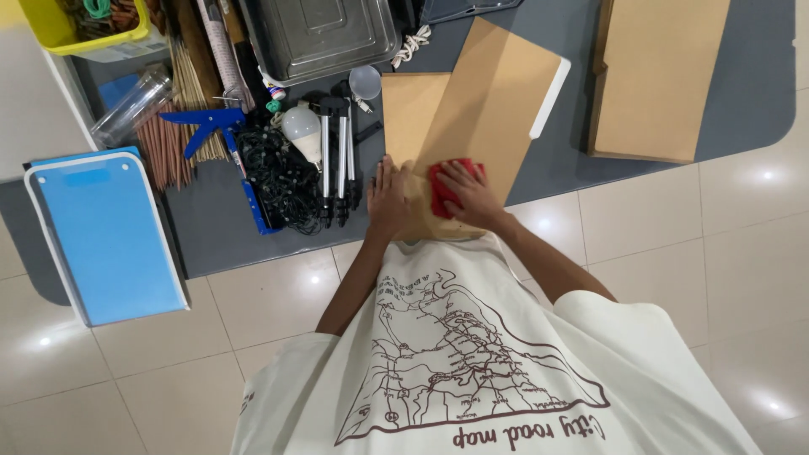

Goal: The person wipes the surface of a brown paper sheet with a red cloth. They fold the cloth and continue wiping different sections of the paper, then move the sheet aside to wipe another one.

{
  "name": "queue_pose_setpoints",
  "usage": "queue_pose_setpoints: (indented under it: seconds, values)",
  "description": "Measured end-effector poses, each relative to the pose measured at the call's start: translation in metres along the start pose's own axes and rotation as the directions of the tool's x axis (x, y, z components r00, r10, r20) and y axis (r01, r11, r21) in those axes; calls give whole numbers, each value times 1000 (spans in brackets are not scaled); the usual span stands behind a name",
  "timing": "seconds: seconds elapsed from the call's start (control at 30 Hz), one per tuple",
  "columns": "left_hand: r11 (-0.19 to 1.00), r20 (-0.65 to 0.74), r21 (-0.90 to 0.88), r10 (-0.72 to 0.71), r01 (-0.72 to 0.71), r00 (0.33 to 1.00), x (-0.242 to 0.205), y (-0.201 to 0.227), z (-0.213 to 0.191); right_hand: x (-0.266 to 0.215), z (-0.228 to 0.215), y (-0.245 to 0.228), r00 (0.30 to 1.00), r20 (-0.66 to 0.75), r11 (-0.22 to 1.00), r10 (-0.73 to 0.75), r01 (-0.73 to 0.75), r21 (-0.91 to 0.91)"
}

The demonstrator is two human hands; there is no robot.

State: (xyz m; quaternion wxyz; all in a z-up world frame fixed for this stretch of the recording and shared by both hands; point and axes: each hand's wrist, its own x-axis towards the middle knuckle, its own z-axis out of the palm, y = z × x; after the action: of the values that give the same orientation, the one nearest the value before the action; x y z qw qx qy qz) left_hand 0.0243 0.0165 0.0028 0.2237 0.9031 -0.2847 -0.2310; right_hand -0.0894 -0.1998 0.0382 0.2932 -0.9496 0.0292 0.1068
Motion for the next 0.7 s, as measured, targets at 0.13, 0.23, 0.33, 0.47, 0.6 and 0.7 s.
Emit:
queue_pose_setpoints:
  seconds: [0.13, 0.23, 0.33, 0.47, 0.6, 0.7]
  values:
    - [1000, -10, -22, 13, -13, 1000, 0, -3, 5, -9, -4, 41, 985, -88, 989, 151, -149, 20]
    - [1000, -2, -29, 11, -11, 1000, 3, -4, 7, 9, 17, 62, 899, -248, 932, 361, -340, 122]
    - [999, 28, -41, -22, 24, 999, 3, 0, 3, 25, 38, 55, 788, -331, 853, 518, -506, 131]
    - [998, 34, -46, -29, 31, 999, 3, 2, 2, 17, 27, 17, 866, -270, 905, 422, -421, 62]
    - [999, 11, -27, -42, 42, 999, 5, -4, 14, -7, 5, 17, 968, -74, 970, 240, -236, 59]
    - [999, 1, -23, -28, 28, 1000, 4, -4, 15, -29, 7, 65, 913, -165, 928, 373, -362, 92]
